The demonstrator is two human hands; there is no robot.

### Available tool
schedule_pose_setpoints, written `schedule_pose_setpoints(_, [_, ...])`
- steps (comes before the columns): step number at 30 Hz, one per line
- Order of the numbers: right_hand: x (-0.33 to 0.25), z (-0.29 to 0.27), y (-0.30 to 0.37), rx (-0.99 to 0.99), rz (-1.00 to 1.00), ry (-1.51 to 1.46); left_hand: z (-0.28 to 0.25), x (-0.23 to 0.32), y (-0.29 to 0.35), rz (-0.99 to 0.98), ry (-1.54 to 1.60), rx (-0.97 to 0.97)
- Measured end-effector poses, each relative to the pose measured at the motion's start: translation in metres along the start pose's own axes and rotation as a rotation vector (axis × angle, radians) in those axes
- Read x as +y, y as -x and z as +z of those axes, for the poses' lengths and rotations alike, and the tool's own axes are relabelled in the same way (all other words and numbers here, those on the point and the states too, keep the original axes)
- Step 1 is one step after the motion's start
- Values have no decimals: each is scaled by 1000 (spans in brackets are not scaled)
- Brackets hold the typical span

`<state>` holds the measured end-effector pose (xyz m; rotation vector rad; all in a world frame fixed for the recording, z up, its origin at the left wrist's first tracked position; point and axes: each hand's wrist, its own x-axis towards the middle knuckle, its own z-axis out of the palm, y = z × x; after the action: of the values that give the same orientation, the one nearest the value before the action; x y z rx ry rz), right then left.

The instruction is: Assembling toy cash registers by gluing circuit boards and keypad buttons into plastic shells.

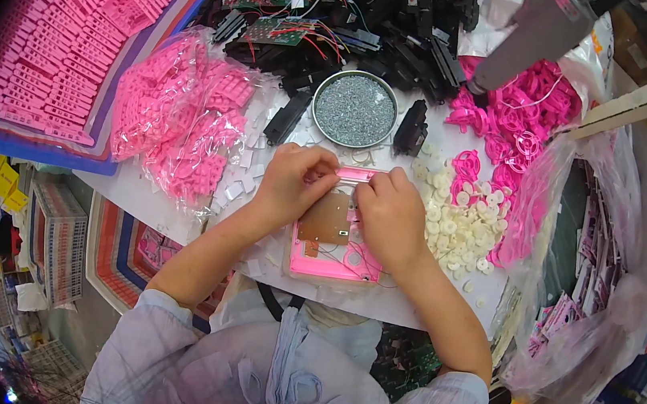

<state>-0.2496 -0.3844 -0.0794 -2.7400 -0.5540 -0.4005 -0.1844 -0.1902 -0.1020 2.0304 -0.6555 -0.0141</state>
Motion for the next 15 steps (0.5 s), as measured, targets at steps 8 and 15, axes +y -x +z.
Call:
schedule_pose_setpoints(8, [-27, -8, 21, -143, 83, -46, 2, -7, 4, 297, -300, -73])
schedule_pose_setpoints(15, [-35, -4, 33, -40, 218, -97, 7, 7, -7, 462, -503, -209])
